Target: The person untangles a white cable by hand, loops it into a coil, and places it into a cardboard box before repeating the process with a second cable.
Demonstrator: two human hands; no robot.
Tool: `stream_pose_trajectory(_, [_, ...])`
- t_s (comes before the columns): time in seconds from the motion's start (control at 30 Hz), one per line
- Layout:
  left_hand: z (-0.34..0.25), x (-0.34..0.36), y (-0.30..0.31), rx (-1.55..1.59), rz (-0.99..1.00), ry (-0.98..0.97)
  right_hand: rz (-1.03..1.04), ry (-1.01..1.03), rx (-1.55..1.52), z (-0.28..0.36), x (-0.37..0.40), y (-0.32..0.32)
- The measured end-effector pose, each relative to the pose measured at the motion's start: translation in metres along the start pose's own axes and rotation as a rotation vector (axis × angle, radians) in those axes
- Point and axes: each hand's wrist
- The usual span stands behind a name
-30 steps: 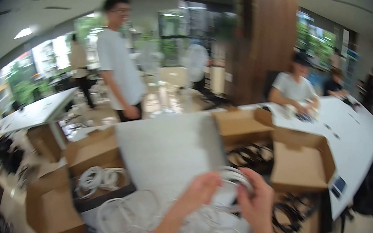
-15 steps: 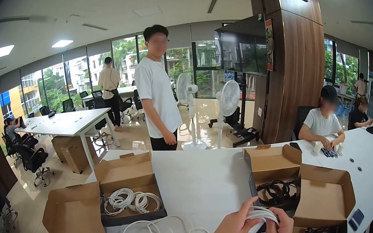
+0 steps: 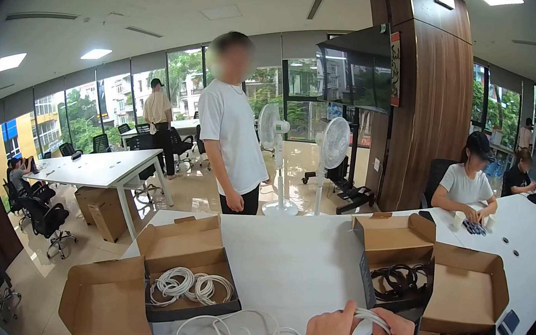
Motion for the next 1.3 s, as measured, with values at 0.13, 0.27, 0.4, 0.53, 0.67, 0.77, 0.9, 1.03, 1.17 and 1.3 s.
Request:
stream_pose_trajectory(0.13, [0.008,0.002,0.001,-0.076,0.113,0.030,0.092,0.047,0.046,-0.004,0.001,-0.003])
stream_pose_trajectory(0.27, [0.015,0.000,0.005,-0.171,-0.053,-0.149,0.160,0.066,0.065,-0.002,0.001,-0.001])
stream_pose_trajectory(0.4, [0.021,-0.014,0.002,0.134,-0.137,-0.312,0.119,0.045,0.071,0.005,0.002,0.007])
stream_pose_trajectory(0.53, [0.028,-0.028,-0.007,0.715,0.074,-0.442,0.129,0.012,-0.046,0.007,0.003,0.014])
stream_pose_trajectory(0.67, [0.019,-0.024,0.010,1.113,0.682,-0.100,0.171,0.062,-0.046,0.001,0.005,0.016])
stream_pose_trajectory(0.77, [0.023,-0.028,0.003,1.062,0.821,-0.132,0.176,0.072,-0.028,0.000,0.007,0.020])
stream_pose_trajectory(0.9, [0.018,-0.025,-0.033,1.065,0.480,-0.352,0.145,0.035,-0.045,0.001,0.008,0.031])
stream_pose_trajectory(1.03, [0.010,-0.019,-0.034,1.057,0.383,-0.448,0.096,0.003,-0.105,0.005,0.010,0.040])
stream_pose_trajectory(1.17, [0.004,-0.017,-0.028,1.327,0.432,-0.452,0.064,-0.090,-0.219,-0.006,0.013,0.043])
stream_pose_trajectory(1.3, [0.002,-0.011,-0.010,1.353,0.653,-0.334,0.081,-0.135,-0.345,-0.004,0.014,0.045])
Point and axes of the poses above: each hand's wrist, its own x-axis away from the middle knuckle, its own y-axis out of the back of the hand, z = x × y, and after that the axes turned 4 degrees about z, right-handed
